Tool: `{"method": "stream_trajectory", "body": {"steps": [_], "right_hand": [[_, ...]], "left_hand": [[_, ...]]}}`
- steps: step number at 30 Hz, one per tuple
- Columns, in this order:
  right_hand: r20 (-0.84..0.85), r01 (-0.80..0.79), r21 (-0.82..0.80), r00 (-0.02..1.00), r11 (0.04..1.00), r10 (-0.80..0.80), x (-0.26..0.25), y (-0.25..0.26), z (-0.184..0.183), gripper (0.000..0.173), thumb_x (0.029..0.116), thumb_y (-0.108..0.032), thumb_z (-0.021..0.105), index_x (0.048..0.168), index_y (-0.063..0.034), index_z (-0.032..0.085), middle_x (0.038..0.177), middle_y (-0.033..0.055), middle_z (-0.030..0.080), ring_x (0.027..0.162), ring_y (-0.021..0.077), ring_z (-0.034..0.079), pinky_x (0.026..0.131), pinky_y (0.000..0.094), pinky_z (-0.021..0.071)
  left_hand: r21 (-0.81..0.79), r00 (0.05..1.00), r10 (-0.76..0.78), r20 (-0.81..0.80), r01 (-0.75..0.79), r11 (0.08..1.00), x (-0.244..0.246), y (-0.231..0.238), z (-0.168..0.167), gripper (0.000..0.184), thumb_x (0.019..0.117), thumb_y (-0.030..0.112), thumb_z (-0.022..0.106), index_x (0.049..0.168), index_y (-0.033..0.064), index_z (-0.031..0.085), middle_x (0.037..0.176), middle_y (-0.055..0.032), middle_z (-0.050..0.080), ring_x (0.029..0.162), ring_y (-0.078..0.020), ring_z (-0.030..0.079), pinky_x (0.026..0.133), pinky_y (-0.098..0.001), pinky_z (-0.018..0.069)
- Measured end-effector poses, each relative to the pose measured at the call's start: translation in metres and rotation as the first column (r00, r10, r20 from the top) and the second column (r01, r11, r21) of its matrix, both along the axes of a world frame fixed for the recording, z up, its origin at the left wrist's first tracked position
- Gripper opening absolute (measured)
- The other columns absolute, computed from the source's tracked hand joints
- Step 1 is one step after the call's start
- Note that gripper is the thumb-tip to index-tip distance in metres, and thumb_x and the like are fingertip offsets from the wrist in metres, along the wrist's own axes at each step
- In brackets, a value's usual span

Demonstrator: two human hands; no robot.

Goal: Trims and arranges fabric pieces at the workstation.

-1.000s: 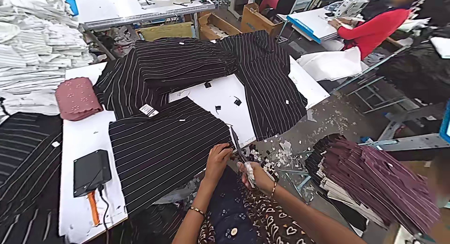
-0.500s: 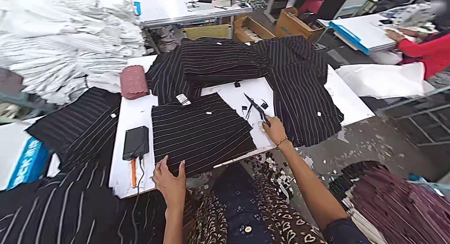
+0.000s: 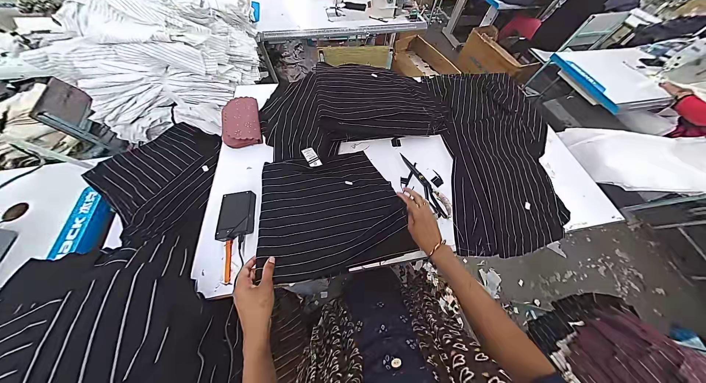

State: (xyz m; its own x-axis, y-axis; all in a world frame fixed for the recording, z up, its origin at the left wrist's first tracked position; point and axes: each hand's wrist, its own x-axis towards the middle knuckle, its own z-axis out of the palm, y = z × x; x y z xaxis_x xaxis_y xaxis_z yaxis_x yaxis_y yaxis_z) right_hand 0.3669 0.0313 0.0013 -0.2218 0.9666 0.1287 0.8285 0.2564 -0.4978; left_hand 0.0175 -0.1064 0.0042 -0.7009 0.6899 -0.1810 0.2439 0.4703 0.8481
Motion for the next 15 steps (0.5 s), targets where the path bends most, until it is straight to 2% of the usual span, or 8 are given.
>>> {"method": "stream_trajectory", "body": {"steps": [1,2,4,6,8,11,15], "right_hand": [[0.087,-0.017,-0.076,0.996,0.997,0.024,0.008,0.016,0.006,0.056,0.0936,0.009,0.045,0.143,-0.012,0.061,0.154,0.0189,0.049,0.125,0.0419,0.06,0.101,0.053,0.0499],[0.146,-0.035,-0.174,0.987,0.984,0.061,0.014,0.031,0.01,0.053,0.0973,0.004,0.044,0.145,-0.0149,0.059,0.156,0.0175,0.047,0.129,0.0414,0.057,0.104,0.0529,0.0478],[0.177,-0.053,-0.299,0.978,0.953,0.11,0.022,0.056,0.013,0.037,0.1065,-0.011,0.044,0.137,-0.011,0.065,0.146,0.0172,0.056,0.133,0.0367,0.055,0.11,0.0499,0.0442],[0.167,-0.043,-0.299,0.981,0.953,0.096,0.026,0.071,0.017,0.032,0.1072,-0.015,0.046,0.124,-0.0038,0.071,0.131,0.0205,0.065,0.128,0.036,0.059,0.109,0.0492,0.0445],[0.099,-0.011,-0.198,0.995,0.98,0.031,0.032,0.083,0.023,0.03,0.1055,-0.014,0.051,0.117,-0.0004,0.074,0.12,0.023,0.07,0.118,0.0376,0.065,0.106,0.0505,0.0474],[-0.103,0.116,-0.018,0.988,0.993,-0.118,0.037,0.098,0.041,0.02,0.1003,-0.009,0.061,0.108,0.0,0.077,0.105,0.0216,0.072,0.102,0.0364,0.07,0.095,0.0538,0.0526],[-0.201,0.285,0.07,0.943,0.956,-0.266,0.053,0.117,0.062,0.017,0.0998,-0.006,0.063,0.107,-0.0014,0.078,0.104,0.0201,0.073,0.098,0.0351,0.07,0.091,0.0555,0.0528]], "left_hand": [[0.036,0.997,0.019,0.07,-0.021,0.999,0.0,0.003,0.005,0.044,0.0989,0.014,0.066,0.135,-0.0087,0.056,0.125,-0.0293,0.064,0.114,-0.0305,0.062,0.1,-0.046,0.0474],[0.061,0.988,0.035,0.149,-0.045,0.997,-0.001,0.006,0.011,0.043,0.0995,0.013,0.065,0.135,-0.0079,0.055,0.126,-0.0263,0.064,0.11,-0.0235,0.063,0.095,-0.0402,0.0497],[0.112,0.948,0.045,0.316,-0.084,0.99,-0.003,0.012,0.023,0.041,0.1022,0.012,0.06,0.138,-0.0062,0.052,0.122,-0.0171,0.064,0.096,-0.0106,0.065,0.083,-0.0302,0.0551],[0.187,0.877,0.058,0.478,-0.166,0.968,-0.004,0.014,0.035,0.03,0.1039,0.009,0.054,0.131,-0.0034,0.054,0.105,-0.0057,0.068,0.083,-0.0052,0.069,0.073,-0.0255,0.0598],[0.223,0.797,0.054,0.601,-0.233,0.946,-0.008,0.012,0.045,0.018,0.1051,0.008,0.049,0.121,0.0032,0.057,0.094,0.0027,0.071,0.078,-0.0032,0.071,0.068,-0.0228,0.0609],[0.254,0.688,0.006,0.726,-0.277,0.927,-0.006,0.011,0.057,0.019,0.1049,0.005,0.043,0.111,0.0068,0.061,0.089,0.0027,0.075,0.075,-0.0048,0.073,0.065,-0.0224,0.0619],[0.347,0.567,-0.077,0.82,-0.385,0.855,0.0,0.018,0.074,0.028,0.1046,0.005,0.037,0.102,0.0089,0.064,0.089,-0.0018,0.077,0.08,-0.0085,0.075,0.07,-0.026,0.0639]]}}
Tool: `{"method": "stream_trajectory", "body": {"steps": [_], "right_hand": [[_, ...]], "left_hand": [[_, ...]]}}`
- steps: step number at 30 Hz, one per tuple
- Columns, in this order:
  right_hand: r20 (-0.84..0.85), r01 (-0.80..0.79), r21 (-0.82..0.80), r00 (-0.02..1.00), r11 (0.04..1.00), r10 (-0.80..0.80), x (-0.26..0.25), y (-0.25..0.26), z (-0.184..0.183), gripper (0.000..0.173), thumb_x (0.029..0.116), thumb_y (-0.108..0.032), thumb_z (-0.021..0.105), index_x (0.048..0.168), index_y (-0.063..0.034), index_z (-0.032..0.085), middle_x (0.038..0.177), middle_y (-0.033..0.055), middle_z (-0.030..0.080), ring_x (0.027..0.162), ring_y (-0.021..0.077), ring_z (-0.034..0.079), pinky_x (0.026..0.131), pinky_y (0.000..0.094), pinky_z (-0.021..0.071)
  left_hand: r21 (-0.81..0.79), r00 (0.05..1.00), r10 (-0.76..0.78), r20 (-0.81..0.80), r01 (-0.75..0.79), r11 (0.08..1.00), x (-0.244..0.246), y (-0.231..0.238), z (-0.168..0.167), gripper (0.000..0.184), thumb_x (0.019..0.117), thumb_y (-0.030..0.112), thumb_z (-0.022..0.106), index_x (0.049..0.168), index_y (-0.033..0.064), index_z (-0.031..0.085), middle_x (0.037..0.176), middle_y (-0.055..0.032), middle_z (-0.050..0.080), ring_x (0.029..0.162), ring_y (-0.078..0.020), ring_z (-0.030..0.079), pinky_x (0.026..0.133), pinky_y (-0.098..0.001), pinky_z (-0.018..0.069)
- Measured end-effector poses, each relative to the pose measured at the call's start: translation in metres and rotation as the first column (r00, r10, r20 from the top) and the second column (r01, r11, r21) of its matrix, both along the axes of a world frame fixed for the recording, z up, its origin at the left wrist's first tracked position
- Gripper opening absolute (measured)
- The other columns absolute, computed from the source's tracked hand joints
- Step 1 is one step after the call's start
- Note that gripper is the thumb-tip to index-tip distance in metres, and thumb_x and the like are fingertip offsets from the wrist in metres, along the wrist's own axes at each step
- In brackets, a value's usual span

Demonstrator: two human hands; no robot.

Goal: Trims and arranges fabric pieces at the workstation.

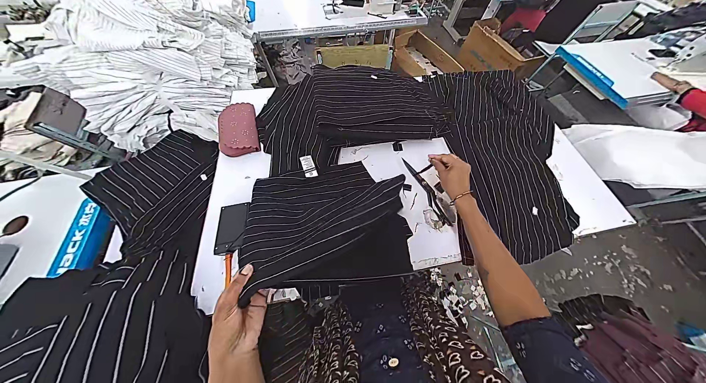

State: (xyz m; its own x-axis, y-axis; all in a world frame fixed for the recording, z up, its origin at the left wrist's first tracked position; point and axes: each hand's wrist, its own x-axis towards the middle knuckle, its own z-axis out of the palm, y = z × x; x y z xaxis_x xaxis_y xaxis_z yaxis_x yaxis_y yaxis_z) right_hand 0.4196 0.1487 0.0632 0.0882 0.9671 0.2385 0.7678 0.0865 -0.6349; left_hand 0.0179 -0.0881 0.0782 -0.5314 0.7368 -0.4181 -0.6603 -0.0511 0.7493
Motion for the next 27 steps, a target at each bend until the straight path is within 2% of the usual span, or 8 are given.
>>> {"method": "stream_trajectory", "body": {"steps": [4,7,10,14,18,20,23,27], "right_hand": [[0.007,0.287,0.032,0.958,0.957,-0.288,0.049,0.009,0.005,0.031,0.1018,-0.014,0.062,0.128,0.0018,0.068,0.13,0.0277,0.065,0.122,0.0434,0.061,0.105,0.0614,0.044],[-0.083,0.295,-0.001,0.952,0.956,-0.294,0.044,-0.011,0.024,0.084,0.0939,-0.018,0.073,0.158,0.0071,0.025,0.161,0.0357,0.022,0.147,0.0512,0.029,0.118,0.0615,0.0296],[-0.298,-0.057,0.034,0.952,0.998,0.064,-0.039,-0.079,0.04,0.08,0.091,-0.026,0.076,0.151,0.0095,0.036,0.155,0.0291,0.041,0.14,0.0351,0.047,0.113,0.0453,0.0436],[-0.438,-0.592,0.013,0.721,0.806,0.537,-0.147,-0.158,0.047,0.1,0.0798,-0.044,0.085,0.151,0.0092,0.038,0.149,0.0246,0.05,0.132,0.0267,0.057,0.108,0.0417,0.0499],[-0.314,-0.503,0.015,0.818,0.864,0.481,-0.131,-0.113,0.063,0.026,0.0909,-0.01,0.067,0.115,-0.001,0.071,0.097,0.0095,0.076,0.088,0.0142,0.073,0.081,0.0335,0.0594],[-0.252,-0.48,-0.054,0.855,0.875,0.454,-0.104,-0.075,0.084,0.022,0.0928,-0.011,0.066,0.112,-0.0048,0.075,0.1,0.0063,0.077,0.093,0.0096,0.072,0.086,0.0312,0.0573],[-0.083,-0.404,-0.066,0.913,0.912,0.398,-0.085,-0.009,0.12,0.019,0.0942,-0.008,0.069,0.111,-0.0027,0.075,0.101,0.0148,0.075,0.093,0.0266,0.071,0.084,0.0518,0.0552],[0.111,-0.289,0.469,0.957,0.835,0.269,-0.08,0.065,0.172,0.028,0.0913,0.002,0.063,0.116,-0.0034,0.076,0.112,0.0163,0.076,0.104,0.0304,0.073,0.091,0.0511,0.056]], "left_hand": [[0.077,0.997,0.071,-0.006,-0.07,0.995,-0.008,0.002,0.023,0.034,0.1068,0.007,0.034,0.096,0.0099,0.066,0.085,-0.0003,0.077,0.075,-0.0057,0.074,0.067,-0.0219,0.063],[0.019,0.99,0.021,-0.14,-0.019,1.0,0.004,0.014,0.035,0.023,0.1061,0.007,0.039,0.105,0.0111,0.062,0.086,0.0039,0.074,0.073,-0.0032,0.071,0.066,-0.0203,0.0614],[0.013,0.964,-0.118,-0.24,0.125,0.992,0.043,0.039,0.049,0.019,0.1026,0.005,0.045,0.119,0.0057,0.054,0.094,0.0036,0.072,0.083,-0.0051,0.071,0.075,-0.0244,0.0616],[0.2,0.946,-0.222,-0.237,0.271,0.941,0.09,0.073,0.086,0.024,0.0998,0.002,0.049,0.123,-0.0014,0.053,0.101,-0.0053,0.073,0.093,-0.0112,0.072,0.084,-0.03,0.0625],[0.404,0.958,-0.179,-0.224,0.259,0.878,0.083,0.1,0.13,0.019,0.1021,0.008,0.049,0.115,0.0091,0.064,0.099,-0.0017,0.074,0.088,-0.0077,0.073,0.081,-0.0251,0.0619],[0.43,0.972,-0.172,-0.161,0.225,0.874,0.074,0.126,0.143,0.02,0.104,0.01,0.048,0.106,0.0118,0.068,0.096,-0.0007,0.074,0.087,-0.007,0.072,0.081,-0.0244,0.0613],[0.352,0.976,-0.219,0.014,0.2,0.914,0.063,0.198,0.152,0.014,0.1051,0.011,0.047,0.098,0.0149,0.058,0.087,0.0035,0.067,0.079,-0.0038,0.067,0.077,-0.0193,0.0578],[0.493,0.953,-0.291,0.079,0.217,0.843,0.053,0.278,0.18,0.025,0.1059,0.012,0.042,0.086,0.0148,0.057,0.074,0.0032,0.064,0.067,-0.0035,0.065,0.069,-0.0168,0.0573]]}}
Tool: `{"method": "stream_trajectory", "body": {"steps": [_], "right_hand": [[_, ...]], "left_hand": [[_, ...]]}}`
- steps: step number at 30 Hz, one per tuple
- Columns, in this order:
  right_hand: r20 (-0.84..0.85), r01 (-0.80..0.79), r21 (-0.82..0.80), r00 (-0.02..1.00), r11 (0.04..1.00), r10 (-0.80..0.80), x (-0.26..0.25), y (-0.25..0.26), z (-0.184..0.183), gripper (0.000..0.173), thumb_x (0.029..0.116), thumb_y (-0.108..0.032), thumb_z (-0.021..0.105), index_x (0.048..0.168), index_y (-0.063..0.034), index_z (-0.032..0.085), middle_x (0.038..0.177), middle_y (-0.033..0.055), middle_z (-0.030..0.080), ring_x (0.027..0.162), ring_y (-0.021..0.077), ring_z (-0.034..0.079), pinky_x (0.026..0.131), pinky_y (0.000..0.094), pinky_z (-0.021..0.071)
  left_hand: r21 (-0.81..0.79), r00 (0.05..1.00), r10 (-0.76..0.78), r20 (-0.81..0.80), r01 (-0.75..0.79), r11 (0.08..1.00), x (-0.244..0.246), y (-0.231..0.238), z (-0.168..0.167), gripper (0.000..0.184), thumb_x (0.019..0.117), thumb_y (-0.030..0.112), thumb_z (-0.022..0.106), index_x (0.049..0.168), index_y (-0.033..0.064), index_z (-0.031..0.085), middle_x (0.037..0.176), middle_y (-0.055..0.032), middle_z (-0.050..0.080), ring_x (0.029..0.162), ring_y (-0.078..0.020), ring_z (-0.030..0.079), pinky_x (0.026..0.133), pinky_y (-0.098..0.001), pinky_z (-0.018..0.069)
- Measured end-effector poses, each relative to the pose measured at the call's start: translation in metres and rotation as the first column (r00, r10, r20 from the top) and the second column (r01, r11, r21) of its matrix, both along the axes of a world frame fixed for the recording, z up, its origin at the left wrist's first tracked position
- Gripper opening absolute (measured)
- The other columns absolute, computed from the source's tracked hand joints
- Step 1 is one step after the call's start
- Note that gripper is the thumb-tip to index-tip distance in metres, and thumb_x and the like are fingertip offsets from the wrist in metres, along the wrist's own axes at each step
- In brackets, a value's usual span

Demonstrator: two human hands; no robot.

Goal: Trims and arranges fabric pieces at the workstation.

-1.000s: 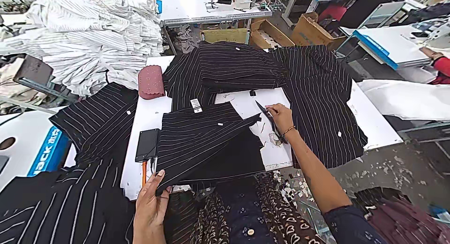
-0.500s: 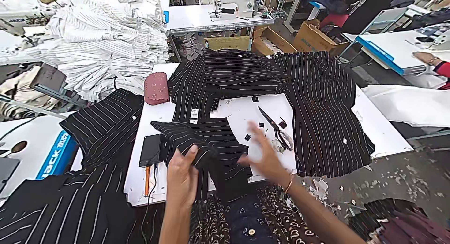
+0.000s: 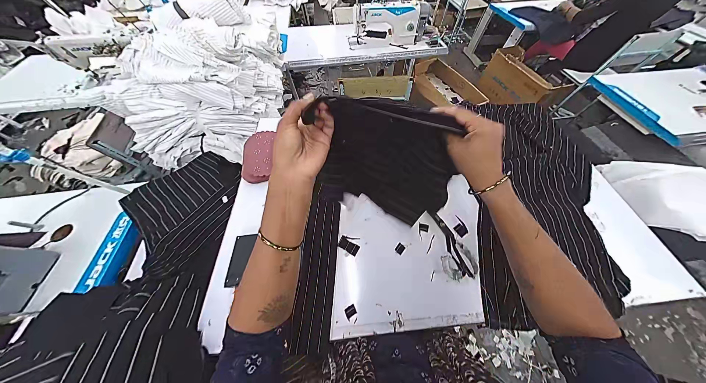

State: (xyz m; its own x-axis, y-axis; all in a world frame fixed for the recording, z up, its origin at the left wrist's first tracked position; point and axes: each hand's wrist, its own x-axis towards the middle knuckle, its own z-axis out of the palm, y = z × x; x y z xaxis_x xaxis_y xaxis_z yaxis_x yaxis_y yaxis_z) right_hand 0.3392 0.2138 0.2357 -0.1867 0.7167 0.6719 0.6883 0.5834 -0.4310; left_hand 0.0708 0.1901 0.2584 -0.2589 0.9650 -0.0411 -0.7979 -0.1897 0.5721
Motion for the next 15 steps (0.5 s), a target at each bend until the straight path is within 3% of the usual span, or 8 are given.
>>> {"method": "stream_trajectory", "body": {"steps": [2,4,7,8,10,12,14,15], "right_hand": [[-0.075,0.018,0.301,0.997,0.954,0.005,0.002,0.021,0.024,0.025,0.0959,0.0,0.062,0.117,-0.0032,0.076,0.114,0.0151,0.076,0.108,0.0255,0.072,0.096,0.0404,0.056],[-0.115,0.016,0.464,0.992,0.886,0.043,0.007,0.039,0.035,0.022,0.0976,-0.002,0.062,0.114,-0.003,0.076,0.113,0.0146,0.076,0.111,0.0244,0.071,0.099,0.0386,0.053],[-0.1,0.026,0.489,0.995,0.872,0.027,0.025,0.069,0.01,0.02,0.0992,-0.004,0.061,0.112,-0.004,0.077,0.114,0.0143,0.076,0.112,0.0258,0.07,0.1,0.0418,0.0511],[-0.085,0.035,0.446,0.996,0.894,0.003,0.033,0.08,-0.011,0.021,0.0991,-0.003,0.06,0.112,-0.0049,0.077,0.115,0.0139,0.076,0.113,0.0264,0.07,0.1,0.0433,0.0512],[-0.014,0.052,0.258,0.999,0.965,-0.05,0.048,0.097,-0.067,0.028,0.096,0.003,0.057,0.115,-0.0062,0.077,0.119,0.0137,0.074,0.116,0.0305,0.069,0.102,0.0501,0.05],[0.149,0.079,-0.12,0.987,0.99,-0.061,0.058,0.105,-0.126,0.041,0.0904,0.011,0.055,0.123,-0.0065,0.073,0.128,0.016,0.07,0.121,0.0364,0.065,0.104,0.0595,0.0471],[0.32,0.152,-0.557,0.946,0.817,0.042,0.062,0.107,-0.17,0.049,0.0971,0.004,0.05,0.145,-0.0054,0.057,0.151,0.022,0.051,0.142,0.0412,0.046,0.115,0.0644,0.0339],[0.351,0.179,-0.643,0.933,0.745,0.079,0.06,0.103,-0.184,0.052,0.1012,-0.002,0.048,0.153,-0.0053,0.046,0.161,0.0232,0.037,0.15,0.0419,0.033,0.119,0.0659,0.0244]], "left_hand": [[0.204,0.999,-0.019,-0.033,0.025,0.979,0.0,0.012,0.016,0.026,0.1065,0.015,0.042,0.087,0.0153,0.06,0.077,0.003,0.065,0.071,-0.0044,0.066,0.073,-0.0181,0.0571],[0.388,0.988,-0.077,-0.131,0.123,0.914,-0.002,0.018,0.019,0.022,0.1082,0.02,0.042,0.098,0.0164,0.061,0.092,0.0019,0.066,0.088,-0.0057,0.067,0.085,-0.0205,0.0558],[0.361,0.971,-0.122,-0.204,0.19,0.913,-0.003,0.049,0.005,0.018,0.1031,0.017,0.046,0.109,0.0145,0.063,0.101,-0.0025,0.073,0.094,-0.0115,0.072,0.085,-0.0289,0.0603],[0.289,0.947,-0.138,-0.291,0.225,0.931,-0.003,0.061,-0.011,0.021,0.1013,0.017,0.048,0.121,0.0163,0.056,0.105,-0.0004,0.073,0.096,-0.0109,0.071,0.086,-0.0299,0.061],[0.107,0.863,-0.192,-0.467,0.27,0.957,-0.006,0.083,-0.061,0.043,0.1014,0.018,0.05,0.144,0.0157,0.042,0.117,-0.0006,0.069,0.104,-0.0119,0.069,0.091,-0.034,0.0602],[-0.162,0.772,-0.215,-0.599,0.146,0.976,-0.003,0.093,-0.122,0.048,0.1058,0.015,0.047,0.152,0.0088,0.036,0.127,-0.0093,0.064,0.109,-0.0178,0.067,0.093,-0.0392,0.0573],[-0.342,0.596,-0.23,-0.769,-0.08,0.936,0.0,0.083,-0.177,0.053,0.1063,0.015,0.052,0.154,0.0013,0.035,0.135,-0.0219,0.06,0.118,-0.0295,0.063,0.1,-0.0466,0.0518],[-0.328,0.442,-0.223,-0.869,-0.177,0.928,0.001,0.071,-0.199,0.056,0.1055,0.016,0.056,0.154,-0.0023,0.035,0.133,-0.0245,0.062,0.118,-0.0325,0.064,0.102,-0.0477,0.0507]]}}
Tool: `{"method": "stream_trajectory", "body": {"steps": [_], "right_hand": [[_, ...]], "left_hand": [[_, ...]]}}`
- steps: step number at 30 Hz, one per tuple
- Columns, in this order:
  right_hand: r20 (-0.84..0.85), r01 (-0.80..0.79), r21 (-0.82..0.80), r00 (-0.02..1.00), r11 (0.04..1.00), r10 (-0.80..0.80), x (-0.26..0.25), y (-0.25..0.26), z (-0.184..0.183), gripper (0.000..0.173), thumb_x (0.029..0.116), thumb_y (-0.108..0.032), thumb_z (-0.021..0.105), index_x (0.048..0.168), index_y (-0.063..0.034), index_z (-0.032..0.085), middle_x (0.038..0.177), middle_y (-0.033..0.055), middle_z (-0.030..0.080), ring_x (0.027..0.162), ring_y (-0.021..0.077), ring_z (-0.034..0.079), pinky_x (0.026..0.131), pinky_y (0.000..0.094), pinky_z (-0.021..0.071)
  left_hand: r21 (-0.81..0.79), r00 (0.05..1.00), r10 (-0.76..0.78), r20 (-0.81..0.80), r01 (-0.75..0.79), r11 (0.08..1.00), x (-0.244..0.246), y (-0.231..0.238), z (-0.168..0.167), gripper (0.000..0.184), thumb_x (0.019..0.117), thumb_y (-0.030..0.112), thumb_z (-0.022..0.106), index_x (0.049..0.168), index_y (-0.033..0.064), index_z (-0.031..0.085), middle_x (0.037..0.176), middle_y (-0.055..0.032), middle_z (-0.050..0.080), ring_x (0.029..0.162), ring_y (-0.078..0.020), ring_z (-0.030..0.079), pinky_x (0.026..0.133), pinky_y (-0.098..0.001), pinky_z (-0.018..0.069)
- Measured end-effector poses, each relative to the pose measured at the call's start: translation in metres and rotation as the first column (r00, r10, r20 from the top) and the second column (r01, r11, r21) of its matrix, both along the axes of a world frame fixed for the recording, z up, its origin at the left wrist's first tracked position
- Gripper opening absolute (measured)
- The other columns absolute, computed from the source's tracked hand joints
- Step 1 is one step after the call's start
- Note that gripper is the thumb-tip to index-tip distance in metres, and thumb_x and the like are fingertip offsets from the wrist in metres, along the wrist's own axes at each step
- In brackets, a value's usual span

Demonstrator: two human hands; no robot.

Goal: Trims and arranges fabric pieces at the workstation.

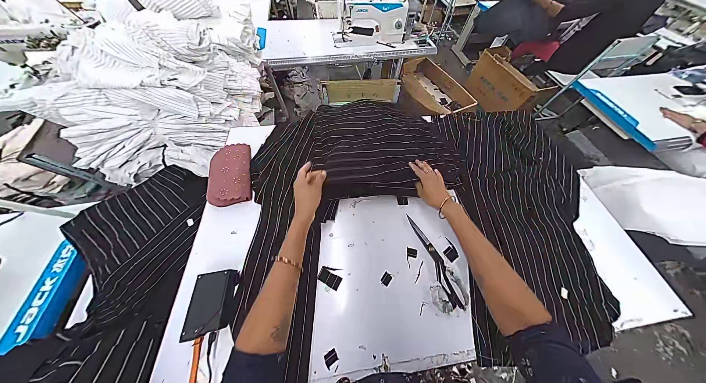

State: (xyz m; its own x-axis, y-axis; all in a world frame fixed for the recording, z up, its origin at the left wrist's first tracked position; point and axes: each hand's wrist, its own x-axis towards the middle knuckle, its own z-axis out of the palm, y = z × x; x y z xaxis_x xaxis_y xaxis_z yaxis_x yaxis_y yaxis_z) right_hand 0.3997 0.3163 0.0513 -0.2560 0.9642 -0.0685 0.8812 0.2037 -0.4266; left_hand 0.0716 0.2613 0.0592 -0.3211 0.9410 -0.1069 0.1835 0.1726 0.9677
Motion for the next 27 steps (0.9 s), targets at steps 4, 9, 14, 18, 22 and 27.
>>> {"method": "stream_trajectory", "body": {"steps": [4,9,14,18,22,27], "right_hand": [[-0.193,0.036,0.134,0.981,0.99,-0.009,-0.028,-0.073,-0.023,0.043,0.1063,-0.015,0.046,0.145,0.0011,0.054,0.153,0.0213,0.049,0.146,0.0352,0.043,0.122,0.0493,0.0324],[-0.225,-0.21,0.001,0.952,0.978,0.205,-0.068,-0.223,-0.07,0.044,0.1056,-0.02,0.048,0.145,-0.0013,0.057,0.156,0.0192,0.047,0.149,0.0347,0.038,0.124,0.0499,0.0283],[-0.441,-0.19,0.051,0.877,0.981,0.192,-0.045,-0.337,-0.071,0.028,0.1013,-0.008,0.056,0.121,-0.0039,0.074,0.128,0.0157,0.07,0.126,0.0307,0.064,0.111,0.047,0.0465],[-0.424,0.274,-0.024,0.868,0.961,-0.258,0.016,-0.37,-0.042,0.027,0.1034,-0.018,0.055,0.113,-0.004,0.077,0.098,0.0132,0.077,0.085,0.0242,0.075,0.081,0.0455,0.0611],[-0.156,0.643,0.141,0.765,0.753,-0.624,0.099,-0.357,-0.035,0.033,0.1019,-0.017,0.055,0.129,-0.0072,0.07,0.133,0.0162,0.066,0.123,0.0307,0.064,0.105,0.0474,0.0509],[0.049,0.786,-0.054,0.619,0.616,-0.784,0.148,-0.346,-0.022,0.038,0.1053,-0.024,0.051,0.135,-0.0039,0.064,0.139,0.0196,0.061,0.129,0.035,0.059,0.108,0.0511,0.0458]], "left_hand": [[0.055,0.793,-0.139,-0.594,0.213,0.976,-0.004,-0.08,-0.057,0.059,0.1035,0.03,0.055,0.15,-0.0045,0.044,0.145,-0.0243,0.056,0.137,-0.0425,0.05,0.117,-0.0601,0.0333],[-0.076,0.484,-0.371,-0.793,0.526,0.847,0.014,-0.195,-0.11,0.083,0.1,0.06,0.039,0.152,-0.0037,0.044,0.157,-0.0242,0.042,0.147,-0.0448,0.038,0.117,-0.0692,0.0239],[0.037,0.448,-0.429,-0.784,0.724,0.689,0.071,-0.27,-0.128,0.078,0.1017,0.056,0.033,0.149,-0.0038,0.048,0.154,-0.0218,0.048,0.144,-0.0419,0.044,0.116,-0.0637,0.031],[0.03,0.431,-0.901,-0.046,0.902,0.43,0.122,-0.302,-0.083,0.062,0.1074,0.037,0.044,0.154,-0.0038,0.037,0.133,-0.0107,0.068,0.121,-0.0185,0.066,0.107,-0.0406,0.0516],[0.02,0.3,-0.941,0.156,0.952,0.307,0.156,-0.312,-0.061,0.045,0.1045,0.018,0.056,0.144,-0.0021,0.052,0.124,-0.0128,0.071,0.111,-0.0161,0.071,0.102,-0.0338,0.0553],[0.071,0.361,-0.932,-0.022,0.931,0.359,0.149,-0.321,-0.054,0.034,0.1017,0.013,0.058,0.131,-0.0019,0.065,0.117,-0.012,0.074,0.104,-0.014,0.073,0.098,-0.0307,0.0566]]}}
